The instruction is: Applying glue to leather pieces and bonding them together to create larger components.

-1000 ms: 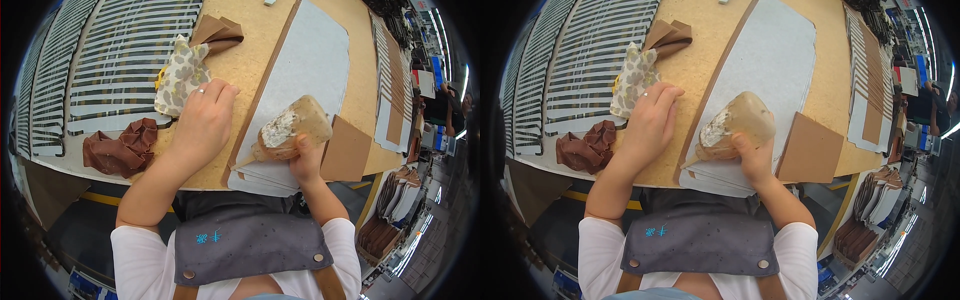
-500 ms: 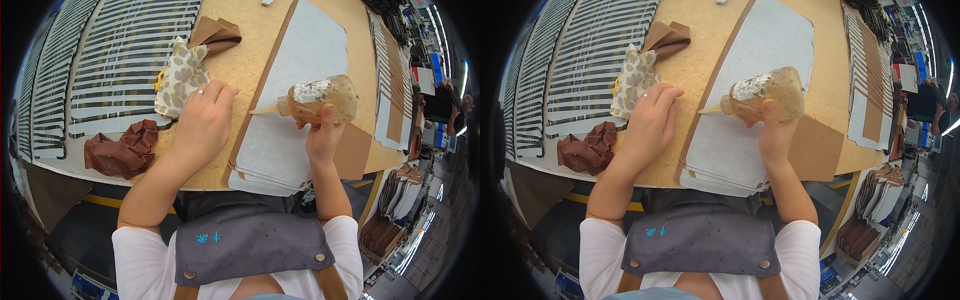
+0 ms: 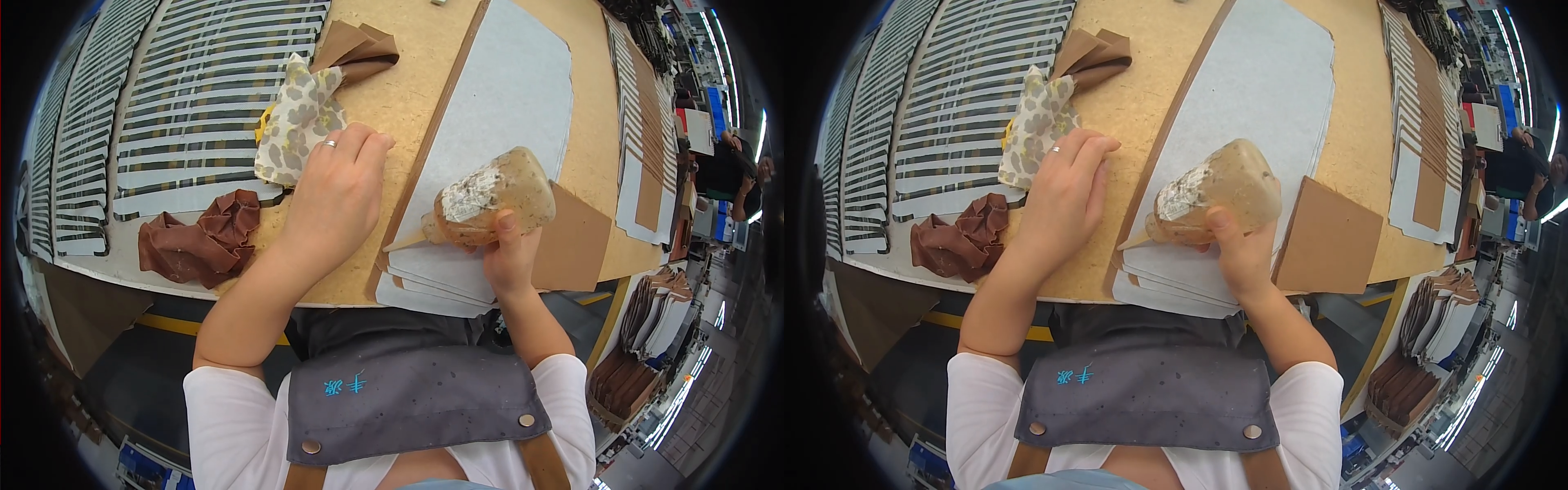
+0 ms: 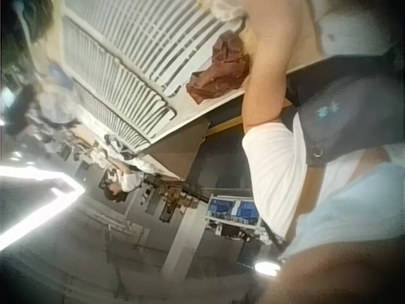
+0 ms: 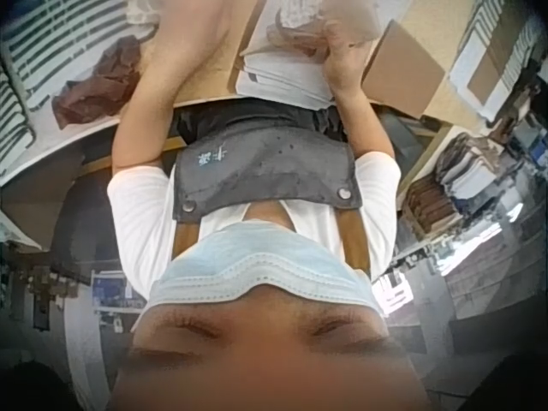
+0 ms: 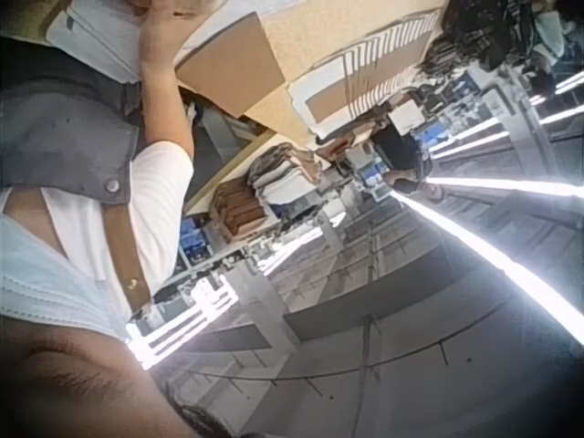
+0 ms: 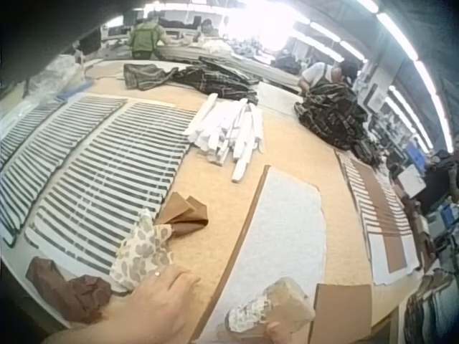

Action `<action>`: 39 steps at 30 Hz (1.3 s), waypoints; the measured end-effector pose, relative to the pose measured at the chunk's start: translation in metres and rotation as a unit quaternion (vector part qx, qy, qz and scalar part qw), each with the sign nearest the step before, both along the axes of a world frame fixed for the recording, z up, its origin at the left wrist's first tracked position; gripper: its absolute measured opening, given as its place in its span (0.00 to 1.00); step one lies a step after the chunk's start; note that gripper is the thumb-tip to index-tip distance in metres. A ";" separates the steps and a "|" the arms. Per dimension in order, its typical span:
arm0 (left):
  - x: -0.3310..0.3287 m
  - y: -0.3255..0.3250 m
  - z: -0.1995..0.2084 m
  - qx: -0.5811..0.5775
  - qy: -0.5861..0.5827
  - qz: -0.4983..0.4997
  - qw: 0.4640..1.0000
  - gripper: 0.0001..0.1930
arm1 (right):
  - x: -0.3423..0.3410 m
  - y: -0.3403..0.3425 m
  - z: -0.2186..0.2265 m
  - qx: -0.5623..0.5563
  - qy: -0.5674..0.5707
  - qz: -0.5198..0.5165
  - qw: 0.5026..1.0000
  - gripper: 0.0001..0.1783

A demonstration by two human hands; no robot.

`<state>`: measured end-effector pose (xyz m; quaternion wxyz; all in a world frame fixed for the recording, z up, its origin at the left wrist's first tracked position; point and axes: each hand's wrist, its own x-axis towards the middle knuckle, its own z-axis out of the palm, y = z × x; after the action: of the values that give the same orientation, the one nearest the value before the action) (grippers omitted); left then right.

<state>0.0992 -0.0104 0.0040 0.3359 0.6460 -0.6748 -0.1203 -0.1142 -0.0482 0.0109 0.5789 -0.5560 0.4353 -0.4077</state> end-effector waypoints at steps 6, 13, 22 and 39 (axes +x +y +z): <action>0.001 0.001 0.002 -0.001 0.003 0.003 1.000 0.11 | -0.007 -0.023 0.009 0.225 -0.133 0.039 0.964 0.33; -0.001 0.000 0.011 0.007 0.019 0.009 1.000 0.12 | -0.017 -0.163 0.028 -0.048 -0.101 -0.099 0.989 0.28; 0.001 -0.003 0.006 0.029 -0.025 0.003 0.999 0.15 | 0.015 -0.278 0.024 -0.176 -0.053 -0.094 0.979 0.30; 0.005 -0.008 0.001 0.059 -0.024 0.005 0.998 0.14 | 0.034 -0.342 0.000 -0.201 -0.008 -0.148 0.968 0.26</action>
<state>0.1038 -0.0182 0.0050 0.2815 0.6707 -0.6712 -0.1430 -0.0804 -0.3902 0.0104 0.3912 -0.5872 0.4175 -0.5725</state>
